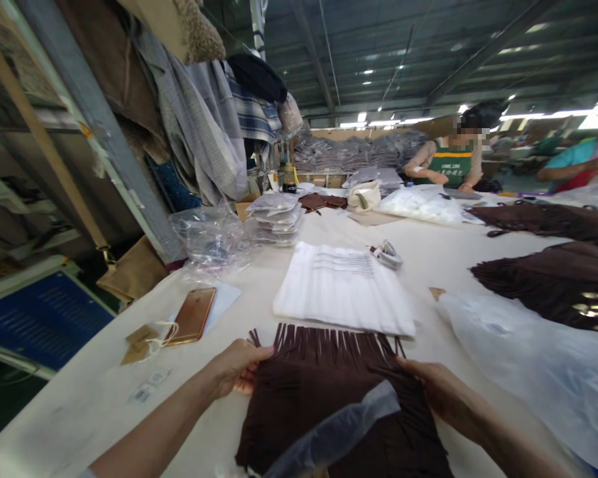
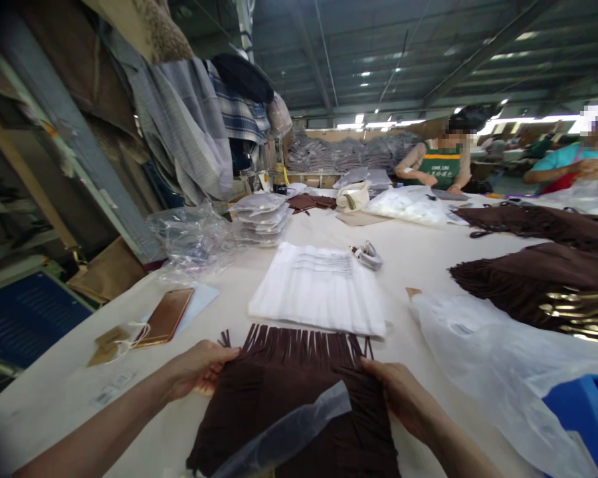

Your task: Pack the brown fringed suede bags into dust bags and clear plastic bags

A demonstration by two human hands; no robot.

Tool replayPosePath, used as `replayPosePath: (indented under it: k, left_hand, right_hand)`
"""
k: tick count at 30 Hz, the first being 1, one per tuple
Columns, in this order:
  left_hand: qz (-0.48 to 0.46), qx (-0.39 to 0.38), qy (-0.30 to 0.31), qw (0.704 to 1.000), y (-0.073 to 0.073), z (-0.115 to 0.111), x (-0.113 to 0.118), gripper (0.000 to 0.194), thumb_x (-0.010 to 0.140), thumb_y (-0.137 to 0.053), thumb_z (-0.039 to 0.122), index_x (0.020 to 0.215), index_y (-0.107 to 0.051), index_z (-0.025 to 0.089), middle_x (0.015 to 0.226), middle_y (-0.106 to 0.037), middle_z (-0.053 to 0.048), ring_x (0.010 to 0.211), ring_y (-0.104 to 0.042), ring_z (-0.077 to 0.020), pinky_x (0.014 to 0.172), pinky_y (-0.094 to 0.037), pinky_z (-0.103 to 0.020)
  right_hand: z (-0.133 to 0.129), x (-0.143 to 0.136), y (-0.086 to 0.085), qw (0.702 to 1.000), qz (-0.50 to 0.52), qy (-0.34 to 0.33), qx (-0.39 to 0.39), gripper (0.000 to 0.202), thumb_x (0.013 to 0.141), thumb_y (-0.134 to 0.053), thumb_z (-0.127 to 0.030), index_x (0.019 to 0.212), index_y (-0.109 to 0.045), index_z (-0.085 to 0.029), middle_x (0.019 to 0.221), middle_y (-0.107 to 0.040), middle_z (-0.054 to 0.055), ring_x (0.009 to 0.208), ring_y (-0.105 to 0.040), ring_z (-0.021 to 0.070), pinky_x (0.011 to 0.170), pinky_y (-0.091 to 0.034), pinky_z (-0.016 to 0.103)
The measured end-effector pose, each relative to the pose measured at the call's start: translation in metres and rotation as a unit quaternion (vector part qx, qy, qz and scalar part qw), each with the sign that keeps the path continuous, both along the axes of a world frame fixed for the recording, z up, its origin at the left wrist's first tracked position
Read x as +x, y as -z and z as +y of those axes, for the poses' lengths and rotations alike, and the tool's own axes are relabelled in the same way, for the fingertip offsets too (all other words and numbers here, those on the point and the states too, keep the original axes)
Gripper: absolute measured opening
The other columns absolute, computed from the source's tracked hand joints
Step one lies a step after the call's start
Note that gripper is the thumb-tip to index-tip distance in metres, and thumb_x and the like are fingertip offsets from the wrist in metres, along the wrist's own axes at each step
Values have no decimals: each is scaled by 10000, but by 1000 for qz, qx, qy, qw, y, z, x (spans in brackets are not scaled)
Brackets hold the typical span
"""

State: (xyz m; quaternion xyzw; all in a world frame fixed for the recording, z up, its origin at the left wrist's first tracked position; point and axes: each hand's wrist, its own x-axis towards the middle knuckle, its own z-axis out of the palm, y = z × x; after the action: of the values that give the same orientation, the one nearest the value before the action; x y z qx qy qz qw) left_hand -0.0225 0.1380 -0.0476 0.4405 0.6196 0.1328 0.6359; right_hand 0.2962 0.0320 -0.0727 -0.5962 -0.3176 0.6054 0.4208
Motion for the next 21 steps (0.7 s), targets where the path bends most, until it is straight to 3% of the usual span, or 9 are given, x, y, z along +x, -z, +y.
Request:
replayPosePath:
  k: [3,6,10,14,17,21]
  left_hand:
    - [14,-45,55,997,3,7,2,661,324,-756,640,670,-644,87,528,-632,-67,463,-567,-162,439,-444,-253]
    - [-103,-94,68,988,7,13,6,596,374,-818,511,778,-675,97,680,-695,-69,615,-632,-172,603,-511,-257]
    - [-246,-144,156,946,14,24,18,485,518,-803,432,823,-678,75,807,-709,-90,797,-651,-176,810,-483,-251]
    - [-284,-169,227,916,23,38,32,464,499,-809,420,798,-673,92,784,-707,-89,785,-656,-233,770,-505,-332]
    - [-288,-191,247,905,31,48,44,453,450,-825,365,781,-673,95,721,-701,-72,754,-659,-260,749,-513,-366]
    - [-326,-222,269,879,46,54,65,497,476,-804,252,919,-654,81,759,-696,-67,786,-651,-248,791,-494,-368]
  right_hand:
    - [1,-1,-8,986,160,-16,-54,219,755,-610,-327,788,-685,-125,799,-722,93,814,-677,221,844,-489,333]
    - [4,1,-9,977,203,-26,-64,199,773,-602,-292,835,-683,-121,822,-727,86,831,-677,211,887,-470,333]
    - [16,5,-4,963,249,-99,-33,240,794,-586,-268,989,-646,-143,932,-714,79,902,-660,207,920,-445,360]
    - [33,5,-1,937,309,-163,4,353,770,-602,-262,1104,-585,-150,1019,-683,90,1000,-620,213,957,-402,382]
    - [47,4,2,924,326,-200,-20,459,705,-659,-284,1128,-563,-136,1010,-679,108,1004,-615,232,937,-416,389]
    - [65,-1,7,893,367,-258,-36,581,647,-706,-262,1186,-524,-146,1049,-662,124,1024,-599,263,929,-423,418]
